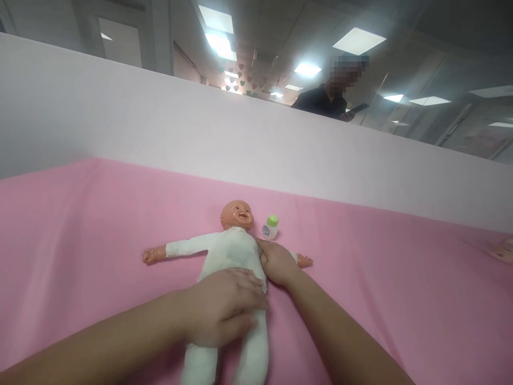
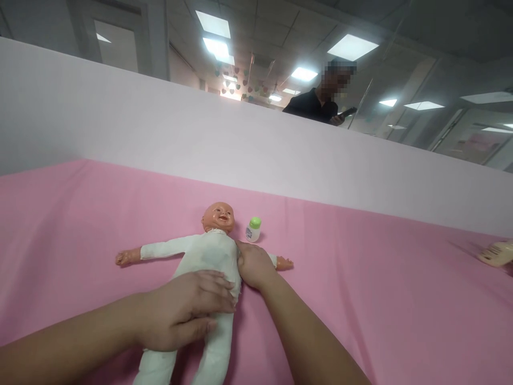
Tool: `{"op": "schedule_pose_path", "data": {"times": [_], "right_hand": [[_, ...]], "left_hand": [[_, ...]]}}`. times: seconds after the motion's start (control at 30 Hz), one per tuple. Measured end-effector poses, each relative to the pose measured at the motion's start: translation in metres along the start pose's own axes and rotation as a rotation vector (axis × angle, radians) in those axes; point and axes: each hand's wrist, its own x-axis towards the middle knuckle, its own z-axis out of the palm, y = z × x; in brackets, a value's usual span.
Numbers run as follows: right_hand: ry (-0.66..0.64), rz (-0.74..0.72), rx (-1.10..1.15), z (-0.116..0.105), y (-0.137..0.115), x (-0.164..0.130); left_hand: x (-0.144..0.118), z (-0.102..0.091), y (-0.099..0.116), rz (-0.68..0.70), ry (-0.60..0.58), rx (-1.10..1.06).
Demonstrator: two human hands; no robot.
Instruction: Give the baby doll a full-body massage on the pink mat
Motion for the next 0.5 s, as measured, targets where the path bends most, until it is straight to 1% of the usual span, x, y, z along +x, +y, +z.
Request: {"op": "schedule_pose_path", "data": {"times": [0.07, 0.1, 0.13, 0.23, 0.3, 0.37, 0.5], "right_hand": [[0.0, -0.001, -0.003, 0.001, 0.0, 0.0], [-0.003, -0.005, -0.001, 0.001, 0.0, 0.0], [-0.002, -0.013, 0.005, 0.002, 0.0, 0.0], [0.019, -0.045, 0.031, 0.002, -0.001, -0.001], [0.029, -0.054, 0.046, 0.002, -0.002, -0.002], [0.028, -0.06, 0.056, 0.001, -0.003, -0.003], [0.041, -0.066, 0.097, 0.003, -0.001, -0.004]], "left_hand": [[0.002, 0.002, -0.004, -0.002, -0.064, -0.019], [0.002, 0.003, -0.012, -0.023, -0.086, -0.019], [0.002, 0.003, -0.021, -0.071, -0.079, 0.0], [0.002, 0.001, -0.055, -0.225, -0.024, 0.063], [0.0, 0.0, -0.073, -0.293, -0.005, 0.083], [-0.003, -0.001, -0.085, -0.351, 0.033, 0.099], [-0.011, -0.004, -0.098, -0.493, 0.158, 0.114]]}}
